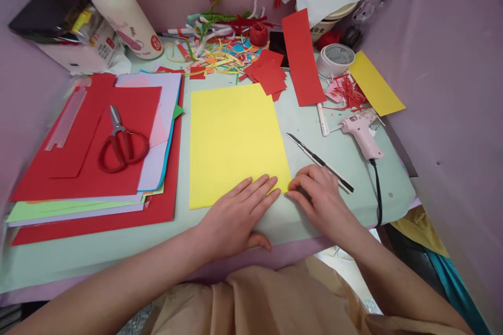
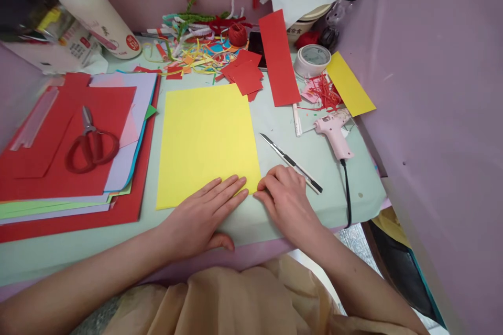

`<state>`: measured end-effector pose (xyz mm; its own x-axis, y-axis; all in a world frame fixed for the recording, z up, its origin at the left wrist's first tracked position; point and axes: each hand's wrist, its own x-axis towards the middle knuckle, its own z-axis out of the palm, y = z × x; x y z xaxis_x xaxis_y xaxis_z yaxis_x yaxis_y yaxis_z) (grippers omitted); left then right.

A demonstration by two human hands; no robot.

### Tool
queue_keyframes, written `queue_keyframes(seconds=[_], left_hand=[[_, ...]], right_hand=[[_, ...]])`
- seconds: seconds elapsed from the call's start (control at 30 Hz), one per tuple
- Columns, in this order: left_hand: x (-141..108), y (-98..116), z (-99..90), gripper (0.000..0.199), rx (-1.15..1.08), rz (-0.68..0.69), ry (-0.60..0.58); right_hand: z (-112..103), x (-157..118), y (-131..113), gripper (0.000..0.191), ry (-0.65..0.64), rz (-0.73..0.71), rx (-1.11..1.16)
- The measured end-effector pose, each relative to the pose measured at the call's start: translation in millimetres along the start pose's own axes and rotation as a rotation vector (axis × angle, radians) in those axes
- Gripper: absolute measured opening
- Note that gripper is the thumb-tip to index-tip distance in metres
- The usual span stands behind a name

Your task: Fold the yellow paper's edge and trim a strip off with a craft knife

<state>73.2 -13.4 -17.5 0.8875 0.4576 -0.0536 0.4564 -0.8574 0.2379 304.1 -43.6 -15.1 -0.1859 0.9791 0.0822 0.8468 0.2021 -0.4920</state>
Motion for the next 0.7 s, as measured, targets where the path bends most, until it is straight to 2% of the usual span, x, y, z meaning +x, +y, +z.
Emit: queue_keyframes(seconds=[0.1, 0.3, 0.7], left_hand=[[-0.3, -1.5, 0.2, 0.096, -0.008, 0.013, -0.025], [-1.5, -2.9, -1.3, 0.096, -0.045, 0.028, -0.003], [-3.6, -2.7, 0.1, 0.099, -0.084, 0.012, 0.013]], right_hand=[[-0.2, 2.0, 0.9, 0.015, -0.028, 0.031, -0.008], [-2.4, 6.2, 0.4, 0.016, -0.097, 0.051, -0.057], [-2.7, 9.6, -0.5, 0.018, -0.122, 0.02, -0.167]])
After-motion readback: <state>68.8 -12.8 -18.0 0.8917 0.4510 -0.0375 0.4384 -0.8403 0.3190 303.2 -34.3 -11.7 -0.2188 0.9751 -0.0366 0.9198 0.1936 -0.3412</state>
